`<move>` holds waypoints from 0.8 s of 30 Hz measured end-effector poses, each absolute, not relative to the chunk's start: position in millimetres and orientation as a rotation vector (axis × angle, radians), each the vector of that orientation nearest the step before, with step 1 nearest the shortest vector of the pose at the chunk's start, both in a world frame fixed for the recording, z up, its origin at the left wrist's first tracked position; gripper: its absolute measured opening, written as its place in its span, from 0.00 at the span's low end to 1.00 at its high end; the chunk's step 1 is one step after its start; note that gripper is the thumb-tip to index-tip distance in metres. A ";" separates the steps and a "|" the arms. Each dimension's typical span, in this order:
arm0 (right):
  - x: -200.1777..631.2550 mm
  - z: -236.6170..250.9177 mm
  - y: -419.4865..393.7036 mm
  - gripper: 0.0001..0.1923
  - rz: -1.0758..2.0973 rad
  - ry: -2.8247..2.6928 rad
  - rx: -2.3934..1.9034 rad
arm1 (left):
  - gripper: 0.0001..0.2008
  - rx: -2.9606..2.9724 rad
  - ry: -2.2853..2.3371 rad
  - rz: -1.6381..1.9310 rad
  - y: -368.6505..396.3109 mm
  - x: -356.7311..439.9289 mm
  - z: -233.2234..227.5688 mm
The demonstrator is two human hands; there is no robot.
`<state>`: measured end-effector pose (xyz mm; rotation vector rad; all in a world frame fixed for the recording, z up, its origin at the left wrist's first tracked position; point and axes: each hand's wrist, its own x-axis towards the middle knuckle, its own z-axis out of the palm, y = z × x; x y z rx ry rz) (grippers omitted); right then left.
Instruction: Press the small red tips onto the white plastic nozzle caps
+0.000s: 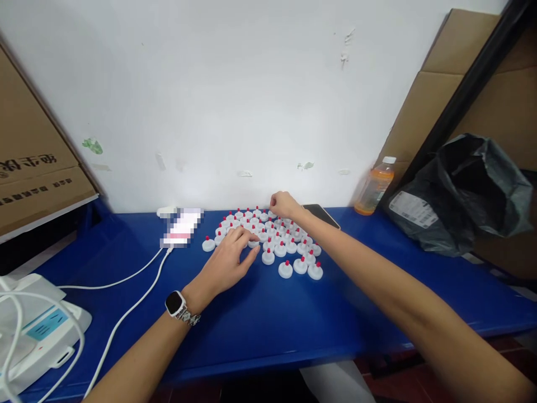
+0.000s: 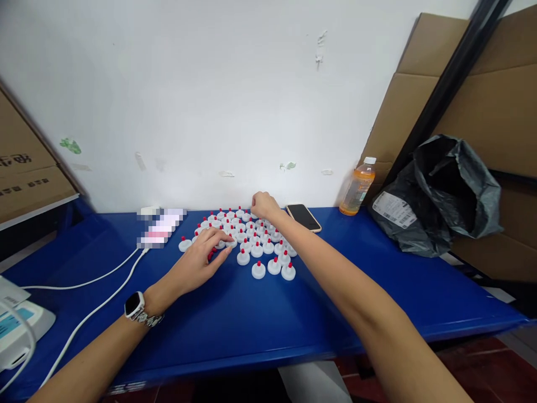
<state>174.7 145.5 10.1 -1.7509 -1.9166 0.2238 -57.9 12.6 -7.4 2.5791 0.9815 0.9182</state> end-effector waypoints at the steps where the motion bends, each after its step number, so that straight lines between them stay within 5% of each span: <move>1: 171.1 8.1 147.4 0.04 0.254 -1.940 -1.753 | 0.11 2.576 0.983 0.920 12.8 -58.7 -7.5; 12: 181.6 14.4 140.0 0.13 0.207 -1.896 -1.804 | 0.10 2.573 0.990 0.965 15.9 -59.8 -3.8; 24: 214.1 2.3 128.5 0.07 0.137 -1.913 -1.893 | 0.09 2.609 0.996 1.016 35.0 -12.3 2.0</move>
